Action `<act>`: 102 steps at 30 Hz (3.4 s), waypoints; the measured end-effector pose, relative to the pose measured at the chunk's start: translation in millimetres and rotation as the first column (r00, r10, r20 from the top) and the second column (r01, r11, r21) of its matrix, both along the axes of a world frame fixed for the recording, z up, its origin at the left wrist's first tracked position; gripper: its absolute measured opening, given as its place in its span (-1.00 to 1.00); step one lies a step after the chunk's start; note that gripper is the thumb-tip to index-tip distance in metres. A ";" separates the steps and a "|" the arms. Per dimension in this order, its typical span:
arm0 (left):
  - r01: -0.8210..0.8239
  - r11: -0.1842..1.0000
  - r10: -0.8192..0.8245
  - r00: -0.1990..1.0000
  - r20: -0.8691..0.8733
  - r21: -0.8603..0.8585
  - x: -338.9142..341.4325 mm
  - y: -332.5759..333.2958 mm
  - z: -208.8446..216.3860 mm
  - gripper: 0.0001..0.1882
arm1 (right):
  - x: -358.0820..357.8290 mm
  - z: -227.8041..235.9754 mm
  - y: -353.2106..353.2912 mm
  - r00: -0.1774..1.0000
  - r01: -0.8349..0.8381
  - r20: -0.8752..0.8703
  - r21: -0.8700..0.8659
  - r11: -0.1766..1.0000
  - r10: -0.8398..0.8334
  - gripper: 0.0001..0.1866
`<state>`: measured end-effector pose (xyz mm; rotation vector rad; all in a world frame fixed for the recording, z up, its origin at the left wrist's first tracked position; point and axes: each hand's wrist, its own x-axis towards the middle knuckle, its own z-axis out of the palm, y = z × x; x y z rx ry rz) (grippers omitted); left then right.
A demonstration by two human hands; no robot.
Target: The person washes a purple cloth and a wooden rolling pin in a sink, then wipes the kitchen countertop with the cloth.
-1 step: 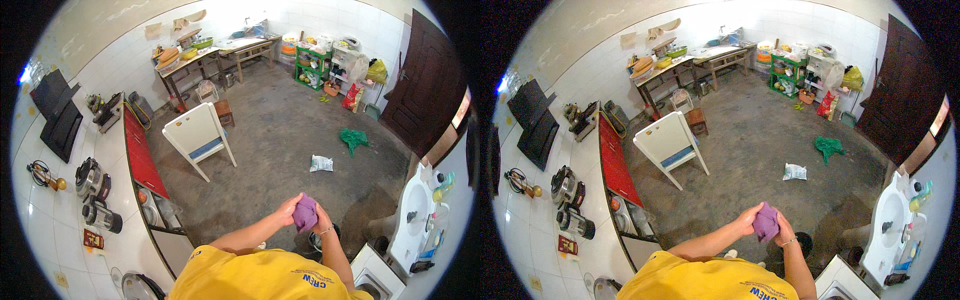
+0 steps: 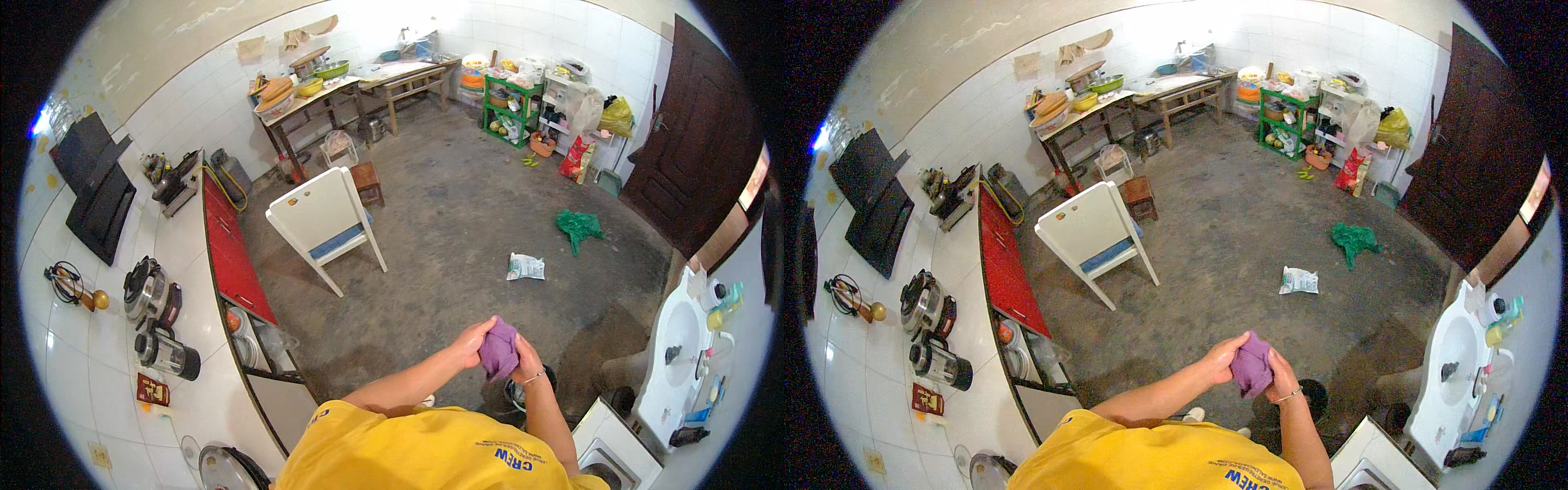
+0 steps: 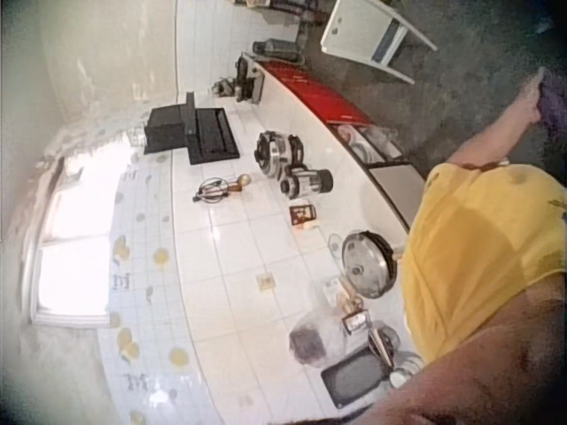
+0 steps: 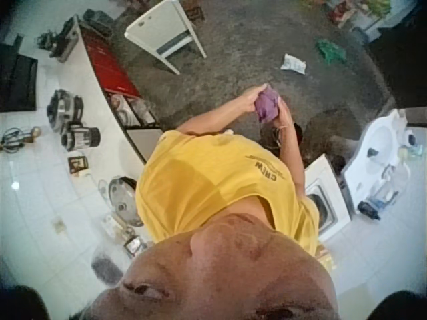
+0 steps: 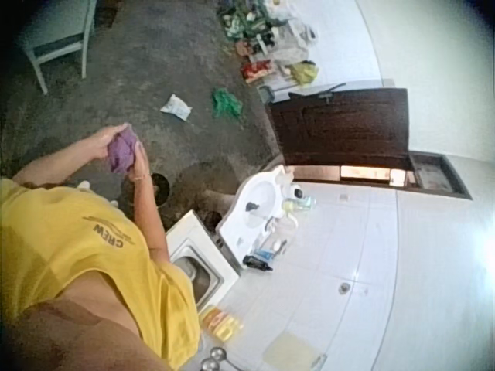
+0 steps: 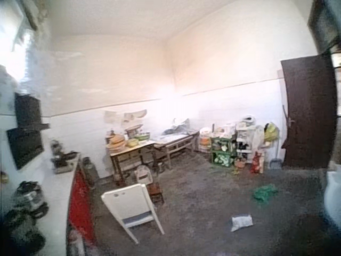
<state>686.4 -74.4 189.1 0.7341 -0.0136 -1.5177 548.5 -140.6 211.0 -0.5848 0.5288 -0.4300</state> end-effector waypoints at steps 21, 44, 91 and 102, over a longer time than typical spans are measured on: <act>-0.565 0.824 0.468 0.717 0.517 0.037 32.1 -17.9 6.0 -0.74 | 49.4 -28.0 1.3 0.974 -0.117 -0.220 -0.675 0.728 -0.047 -0.50; 0.452 0.862 -0.507 0.749 0.426 0.230 -40.4 -51.8 -8.6 -0.47 | -136.9 -35.3 9.2 0.690 0.607 -0.271 -0.287 0.741 -0.671 -0.65; 0.681 0.668 -0.655 0.343 0.674 0.302 -215.7 -113.6 2.7 -0.85 | -495.0 -76.4 80.6 -0.193 0.262 -0.738 -0.674 0.691 -0.647 -0.07; 0.679 0.574 -0.741 0.195 0.642 0.457 -227.7 -132.9 -27.4 -0.77 | -656.3 -137.4 41.6 -0.605 0.189 -0.569 -0.782 0.594 -0.556 -0.28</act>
